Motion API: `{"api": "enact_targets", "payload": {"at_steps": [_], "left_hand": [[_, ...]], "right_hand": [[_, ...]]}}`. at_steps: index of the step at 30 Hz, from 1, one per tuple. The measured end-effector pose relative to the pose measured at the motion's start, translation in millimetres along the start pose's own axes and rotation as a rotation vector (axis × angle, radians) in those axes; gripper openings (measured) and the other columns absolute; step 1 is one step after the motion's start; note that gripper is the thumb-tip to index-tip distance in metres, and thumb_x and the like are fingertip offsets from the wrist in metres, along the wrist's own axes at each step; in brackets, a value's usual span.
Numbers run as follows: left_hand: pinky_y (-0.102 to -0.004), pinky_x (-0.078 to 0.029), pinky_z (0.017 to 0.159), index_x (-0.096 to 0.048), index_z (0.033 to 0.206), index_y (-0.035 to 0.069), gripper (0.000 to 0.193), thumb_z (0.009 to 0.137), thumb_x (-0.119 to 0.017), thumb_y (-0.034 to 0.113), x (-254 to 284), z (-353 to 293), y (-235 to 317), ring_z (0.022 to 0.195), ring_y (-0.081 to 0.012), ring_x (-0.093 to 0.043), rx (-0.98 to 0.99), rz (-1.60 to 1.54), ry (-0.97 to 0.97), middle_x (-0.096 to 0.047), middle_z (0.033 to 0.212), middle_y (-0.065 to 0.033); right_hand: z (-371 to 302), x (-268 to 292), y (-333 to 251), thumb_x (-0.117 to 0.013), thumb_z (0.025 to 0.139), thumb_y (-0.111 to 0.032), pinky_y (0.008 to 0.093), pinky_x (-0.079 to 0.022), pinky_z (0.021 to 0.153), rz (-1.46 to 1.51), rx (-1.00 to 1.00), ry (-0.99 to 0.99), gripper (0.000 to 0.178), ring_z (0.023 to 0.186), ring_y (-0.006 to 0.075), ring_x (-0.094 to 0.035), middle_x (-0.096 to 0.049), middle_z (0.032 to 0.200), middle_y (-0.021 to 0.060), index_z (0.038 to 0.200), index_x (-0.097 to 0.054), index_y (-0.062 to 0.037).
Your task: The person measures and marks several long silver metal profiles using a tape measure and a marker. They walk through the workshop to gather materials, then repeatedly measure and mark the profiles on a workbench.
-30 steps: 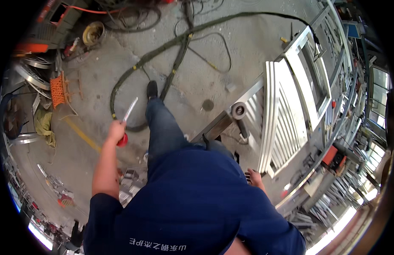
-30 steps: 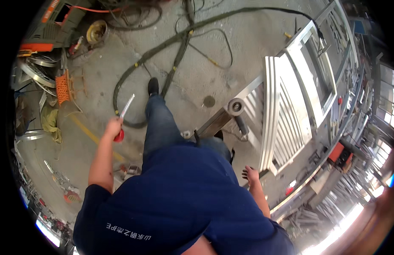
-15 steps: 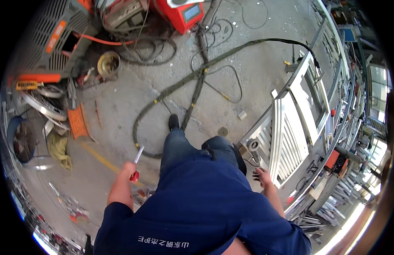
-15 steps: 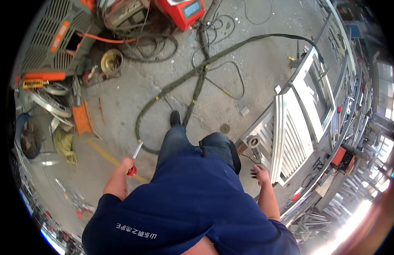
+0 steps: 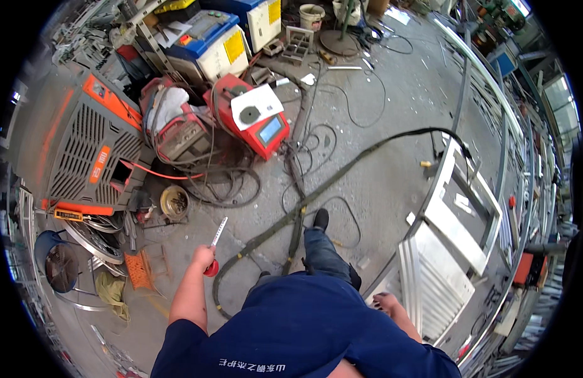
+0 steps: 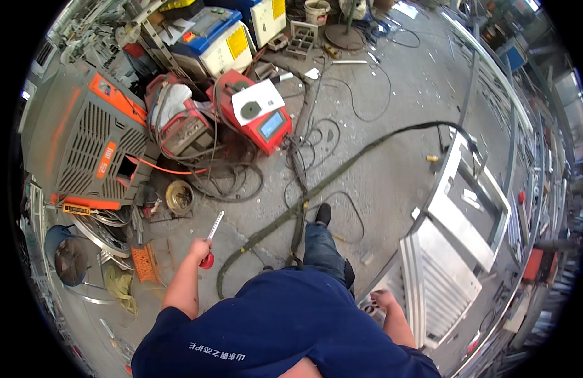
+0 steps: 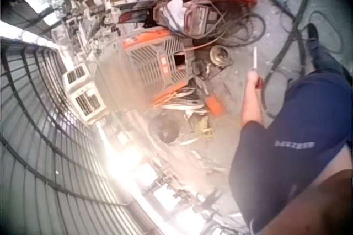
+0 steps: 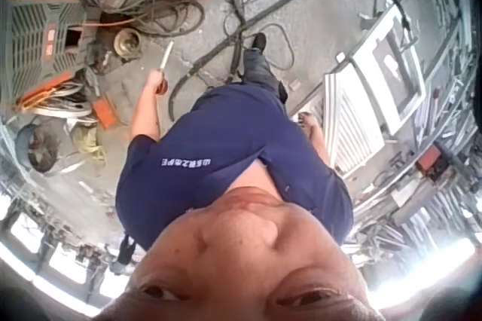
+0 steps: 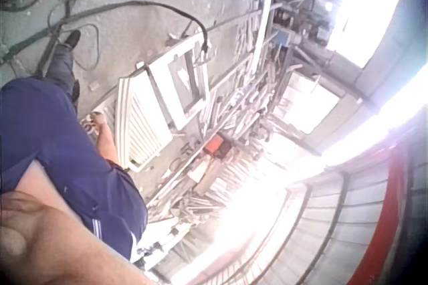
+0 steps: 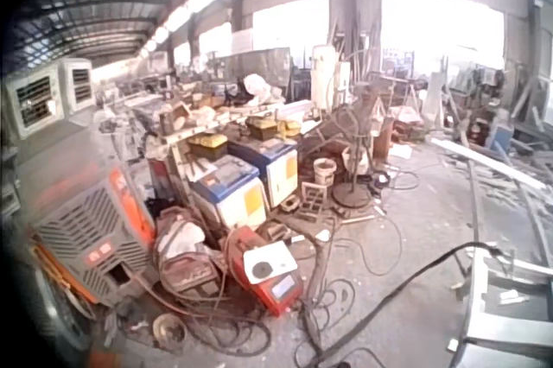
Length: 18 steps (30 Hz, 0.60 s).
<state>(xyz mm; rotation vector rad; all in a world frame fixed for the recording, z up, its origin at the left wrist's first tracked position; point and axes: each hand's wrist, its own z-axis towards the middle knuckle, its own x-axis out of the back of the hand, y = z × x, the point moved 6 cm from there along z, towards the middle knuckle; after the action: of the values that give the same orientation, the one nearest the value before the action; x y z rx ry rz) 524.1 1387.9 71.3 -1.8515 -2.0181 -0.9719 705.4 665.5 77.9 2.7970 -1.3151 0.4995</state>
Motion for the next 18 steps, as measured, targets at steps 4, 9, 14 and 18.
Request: {"api": "enact_targets", "payload": {"at_steps": [4,9,14,18], "left_hand": [[-0.0420,-0.049,0.066,-0.069,0.086,-0.003,0.029,0.089,-0.061,0.025,-15,-19,81,0.070,-0.0277,-0.065,0.015,0.083,-0.005,-0.068,0.078,-0.0170],[-0.0423,-0.050,0.069,-0.070,0.092,-0.004,0.033,0.087,-0.064,0.029,-44,-37,157,0.075,-0.0296,-0.067,0.106,0.184,-0.102,-0.069,0.084,-0.0186],[-0.0428,-0.052,0.078,-0.071,0.100,0.000,0.035,0.085,-0.064,0.031,-69,-4,180,0.088,-0.0332,-0.069,0.195,0.390,-0.156,-0.069,0.098,-0.0222],[-0.0427,-0.052,0.082,-0.071,0.104,0.003,0.034,0.087,-0.060,0.031,-67,37,254,0.098,-0.0351,-0.067,0.203,0.558,-0.257,-0.068,0.104,-0.0214]], "right_hand": [[75,113,-125,-0.064,0.089,-0.026,0.0377,-0.052,0.060,0.151,0.232,0.132,0.028,0.071,0.0228,-0.063,-0.067,0.085,0.0101,0.100,-0.064,-0.0012],[60,218,-323,-0.062,0.089,-0.026,0.0329,-0.051,0.062,0.215,0.452,0.211,0.033,0.072,0.0196,-0.063,-0.066,0.092,0.0102,0.110,-0.061,-0.0002],[46,256,-472,-0.060,0.091,-0.026,0.0322,-0.051,0.065,0.119,0.585,0.162,0.041,0.075,0.0192,-0.064,-0.068,0.097,0.0122,0.119,-0.059,0.0040],[47,295,-546,-0.063,0.089,-0.023,0.0301,-0.051,0.064,0.073,0.650,0.201,0.036,0.076,0.0169,-0.064,-0.069,0.094,0.0100,0.114,-0.063,0.0026]]}}
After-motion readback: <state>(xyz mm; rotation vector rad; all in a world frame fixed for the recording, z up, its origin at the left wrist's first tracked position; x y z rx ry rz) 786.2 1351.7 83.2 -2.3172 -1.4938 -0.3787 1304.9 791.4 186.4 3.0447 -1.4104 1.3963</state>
